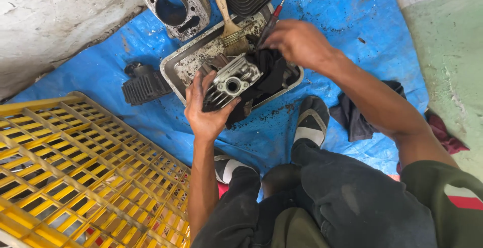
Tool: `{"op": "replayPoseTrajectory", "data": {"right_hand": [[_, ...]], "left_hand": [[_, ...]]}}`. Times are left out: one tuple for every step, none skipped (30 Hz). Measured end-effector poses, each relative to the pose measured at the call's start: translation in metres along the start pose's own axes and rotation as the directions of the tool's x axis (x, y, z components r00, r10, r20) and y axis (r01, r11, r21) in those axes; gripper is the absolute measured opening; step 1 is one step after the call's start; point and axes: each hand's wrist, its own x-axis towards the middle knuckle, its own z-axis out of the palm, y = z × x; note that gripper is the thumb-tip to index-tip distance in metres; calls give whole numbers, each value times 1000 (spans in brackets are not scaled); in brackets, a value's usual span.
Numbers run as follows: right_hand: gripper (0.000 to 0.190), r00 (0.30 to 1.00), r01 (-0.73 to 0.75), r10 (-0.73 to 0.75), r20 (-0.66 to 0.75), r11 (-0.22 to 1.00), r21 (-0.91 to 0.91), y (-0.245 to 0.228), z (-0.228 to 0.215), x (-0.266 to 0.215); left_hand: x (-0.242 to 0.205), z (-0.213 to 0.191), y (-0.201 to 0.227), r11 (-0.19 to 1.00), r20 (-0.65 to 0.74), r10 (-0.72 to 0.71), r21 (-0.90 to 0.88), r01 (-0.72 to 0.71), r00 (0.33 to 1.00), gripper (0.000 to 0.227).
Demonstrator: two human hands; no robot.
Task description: The person cleans a metallic engine cylinder head using a brush and a black cloth. They scrub the component over a metal tray and wipe it down, handling the part with both hands throughout the process.
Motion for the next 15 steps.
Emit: {"op": "replayPoseTrajectory", "data": {"right_hand": [[26, 1000, 2, -2, 0, 1000, -2, 5, 2, -3], [20, 984, -165, 168, -51, 985, 52, 11, 4, -7], [16, 938, -324, 335, -91, 939, 115, 18, 6, -11], [16, 937, -326, 336, -89, 938, 116, 16, 14, -12], [18, 951, -292, 305, -50, 939, 180, 14, 21, -14], [19, 964, -253, 266, -17, 935, 248, 12, 30, -14], [19, 965, -249, 262, -18, 935, 253, 13, 34, -9], [19, 991, -116, 121, -56, 989, 89, 14, 39, -5], [18, 997, 22, -28, -70, 997, -80, 14, 44, 0], [18, 997, 30, -35, -63, 997, -73, 19, 44, 13], [22, 985, -156, 157, -72, 987, 31, 23, 45, 26], [27, 937, -332, 343, -65, 933, 138, 26, 47, 41], [27, 940, -323, 335, -63, 935, 148, 33, 56, 55], [35, 911, -411, 411, 26, 912, -13, 40, 65, 67], [43, 864, -472, 493, 98, 863, -180, 48, 73, 79]], "left_hand": [[-3, -1, -1, 1000, -3, 1, -1, -1, 1000, 105], [-5, -2, -3, 1000, -24, 14, -19, -15, 1000, 106], [-8, -2, -6, 999, -47, 27, -37, -28, 999, 107], [-10, -3, -6, 999, -45, 24, -37, -26, 999, 107], [-12, -3, -7, 998, -46, 7, -56, -9, 999, 107], [-14, -5, -8, 998, -49, -7, -68, 3, 999, 107], [-15, -5, -11, 998, -48, -6, -61, 3, 999, 107], [-18, -5, -14, 998, -60, 6, -64, -10, 998, 107], [-20, -5, -16, 998, -72, 18, -67, -23, 997, 107], [-23, -5, -17, 998, -78, 10, -60, -15, 997, 107], [-25, -4, -18, 998, -73, -7, -58, 3, 997, 108], [-26, -6, -19, 999, -66, -19, -51, 16, 998, 108], [-30, -6, -22, 999, -69, -21, -38, 18, 997, 108], [-34, -5, -25, 996, -76, -12, -90, 5, 997, 109], [-38, -4, -28, 990, -84, -3, -142, -8, 996, 110]]}}
